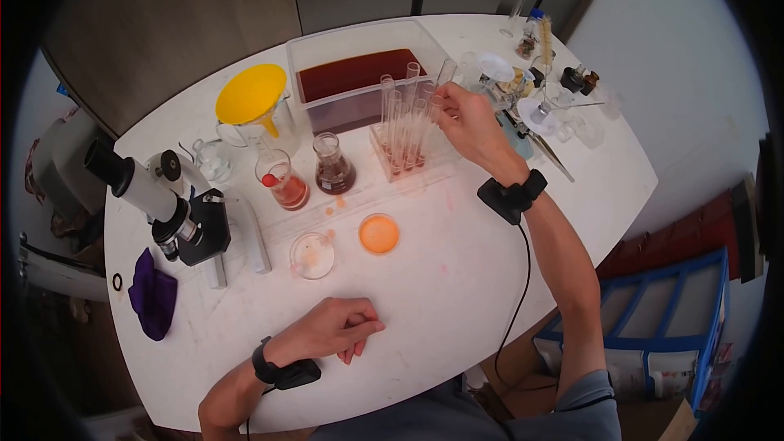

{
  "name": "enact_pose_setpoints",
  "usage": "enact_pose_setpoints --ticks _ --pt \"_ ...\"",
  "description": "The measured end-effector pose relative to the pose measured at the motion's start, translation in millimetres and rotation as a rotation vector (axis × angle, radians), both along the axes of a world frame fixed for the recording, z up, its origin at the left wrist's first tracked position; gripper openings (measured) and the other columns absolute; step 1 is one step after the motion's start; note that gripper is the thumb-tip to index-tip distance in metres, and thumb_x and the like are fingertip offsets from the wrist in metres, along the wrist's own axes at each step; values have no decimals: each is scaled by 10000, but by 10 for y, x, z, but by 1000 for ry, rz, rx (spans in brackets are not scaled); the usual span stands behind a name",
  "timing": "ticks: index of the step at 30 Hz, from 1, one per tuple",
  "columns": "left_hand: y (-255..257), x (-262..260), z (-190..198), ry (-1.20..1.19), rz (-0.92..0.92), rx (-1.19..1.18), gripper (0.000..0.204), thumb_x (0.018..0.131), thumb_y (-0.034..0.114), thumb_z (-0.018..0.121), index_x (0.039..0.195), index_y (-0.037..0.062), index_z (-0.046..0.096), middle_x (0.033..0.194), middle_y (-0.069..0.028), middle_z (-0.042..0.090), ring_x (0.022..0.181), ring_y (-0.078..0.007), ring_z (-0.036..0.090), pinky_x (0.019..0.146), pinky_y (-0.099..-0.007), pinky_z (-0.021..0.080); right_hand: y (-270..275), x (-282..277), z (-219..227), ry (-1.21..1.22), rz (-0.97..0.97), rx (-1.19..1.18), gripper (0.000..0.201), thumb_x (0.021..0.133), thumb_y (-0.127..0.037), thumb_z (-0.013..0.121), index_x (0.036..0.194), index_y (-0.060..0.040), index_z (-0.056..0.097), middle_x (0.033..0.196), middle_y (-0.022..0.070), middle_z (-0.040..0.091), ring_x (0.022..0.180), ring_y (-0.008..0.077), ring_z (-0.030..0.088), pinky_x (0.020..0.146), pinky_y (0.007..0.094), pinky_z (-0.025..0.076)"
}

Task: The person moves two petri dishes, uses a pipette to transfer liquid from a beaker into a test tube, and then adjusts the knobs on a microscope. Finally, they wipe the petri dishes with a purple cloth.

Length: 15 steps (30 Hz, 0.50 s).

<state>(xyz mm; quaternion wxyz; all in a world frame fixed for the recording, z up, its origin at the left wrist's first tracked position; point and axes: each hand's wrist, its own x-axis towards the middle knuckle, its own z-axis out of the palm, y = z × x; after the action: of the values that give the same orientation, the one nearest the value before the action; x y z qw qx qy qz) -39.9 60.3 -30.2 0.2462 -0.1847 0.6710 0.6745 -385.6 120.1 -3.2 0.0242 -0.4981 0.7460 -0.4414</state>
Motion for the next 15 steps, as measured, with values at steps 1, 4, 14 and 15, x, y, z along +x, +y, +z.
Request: enact_pose_setpoints --ticks 1,4,14,15 --pt "0 3 -5 1 3 5 192 1050 166 612 987 -15 626 659 -51 633 532 -112 614 485 -254 484 -6 -1 2 0 1 0 142 918 -45 656 1000 70 639 876 222 734 813 321 740 737 379 579" --pt "-2 5 -9 10 -3 0 192 1051 166 612 989 -15 625 659 -52 633 531 -112 615 485 -255 484 -13 11 9 22 21 54 150 918 -47 653 1004 74 633 878 222 734 818 329 738 742 389 577" --pt "-5 10 -9 18 -3 3 190 1054 168 610 994 -12 625 661 -48 635 534 -110 617 487 -253 483 -35 -28 -77 69 -28 221 197 876 -30 680 1044 73 668 921 229 742 851 347 741 770 397 582" --pt "-6 11 -16 14 -1 7 192 1055 169 609 995 -13 625 661 -48 635 535 -110 617 488 -253 483 -31 -40 -102 67 -18 203 209 867 -24 685 1053 71 672 941 225 744 865 347 739 774 399 582"
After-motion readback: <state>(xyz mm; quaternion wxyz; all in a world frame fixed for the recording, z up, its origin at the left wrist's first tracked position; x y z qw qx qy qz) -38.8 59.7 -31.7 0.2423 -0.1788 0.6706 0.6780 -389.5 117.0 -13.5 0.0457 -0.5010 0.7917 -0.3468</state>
